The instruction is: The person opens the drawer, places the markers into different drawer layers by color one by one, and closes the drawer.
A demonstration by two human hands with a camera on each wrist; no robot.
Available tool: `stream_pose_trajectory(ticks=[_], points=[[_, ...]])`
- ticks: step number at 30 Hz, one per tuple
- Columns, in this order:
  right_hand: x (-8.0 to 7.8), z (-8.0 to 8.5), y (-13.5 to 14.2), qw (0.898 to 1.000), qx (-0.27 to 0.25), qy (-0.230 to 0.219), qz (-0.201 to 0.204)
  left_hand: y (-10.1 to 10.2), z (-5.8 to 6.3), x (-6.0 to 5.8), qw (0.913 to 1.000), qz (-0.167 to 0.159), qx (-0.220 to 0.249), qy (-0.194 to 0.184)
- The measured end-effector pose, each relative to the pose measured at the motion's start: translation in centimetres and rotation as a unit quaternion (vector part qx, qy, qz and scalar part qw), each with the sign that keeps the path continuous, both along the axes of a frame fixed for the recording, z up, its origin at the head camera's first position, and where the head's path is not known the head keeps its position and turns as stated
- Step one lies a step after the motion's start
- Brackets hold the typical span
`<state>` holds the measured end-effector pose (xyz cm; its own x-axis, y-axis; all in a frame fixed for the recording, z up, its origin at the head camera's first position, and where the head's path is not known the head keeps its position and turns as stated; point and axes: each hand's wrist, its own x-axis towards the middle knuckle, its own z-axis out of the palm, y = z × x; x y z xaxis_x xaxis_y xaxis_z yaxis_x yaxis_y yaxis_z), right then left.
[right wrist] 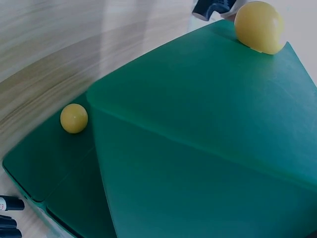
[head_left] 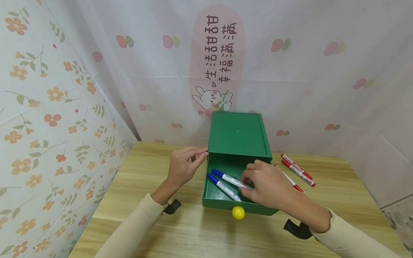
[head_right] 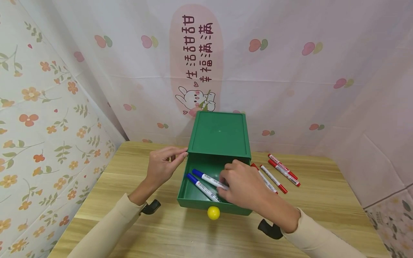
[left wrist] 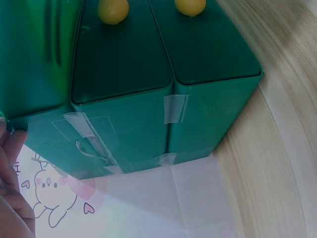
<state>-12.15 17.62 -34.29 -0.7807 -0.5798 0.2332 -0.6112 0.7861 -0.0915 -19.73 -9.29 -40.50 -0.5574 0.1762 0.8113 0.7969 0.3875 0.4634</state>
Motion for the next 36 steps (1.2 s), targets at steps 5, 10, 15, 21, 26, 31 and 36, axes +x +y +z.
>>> stream_pose_trajectory(ticks=[5,10,15,21,26,31,36], points=[[0.0,-0.1,0.0,1.0,-0.005,-0.005,-0.002,0.0,0.0,0.0,1.0,0.0,-0.001,-0.004],[0.1,-0.1,0.0,1.0,-0.009,-0.003,-0.001,0.0,0.0,0.0,1.0,0.003,-0.005,-0.001],[0.1,-0.1,0.0,1.0,-0.005,0.002,-0.006,0.1,-0.1,-0.1,1.0,0.004,-0.004,0.005],[0.4,-0.1,0.3,0.999,-0.02,0.021,-0.014,0.1,-0.1,0.0,1.0,0.003,-0.005,0.008],[0.7,0.2,0.7,0.997,-0.064,0.048,-0.011,0.1,-0.1,0.0,1.0,0.002,-0.002,0.008],[1.5,0.3,1.3,0.991,-0.113,0.076,-0.012,0.0,-0.2,0.1,1.0,0.005,-0.003,0.007],[2.6,0.2,1.7,0.98,-0.16,0.119,0.016,0.0,-0.3,0.1,1.0,0.005,-0.003,0.005]])
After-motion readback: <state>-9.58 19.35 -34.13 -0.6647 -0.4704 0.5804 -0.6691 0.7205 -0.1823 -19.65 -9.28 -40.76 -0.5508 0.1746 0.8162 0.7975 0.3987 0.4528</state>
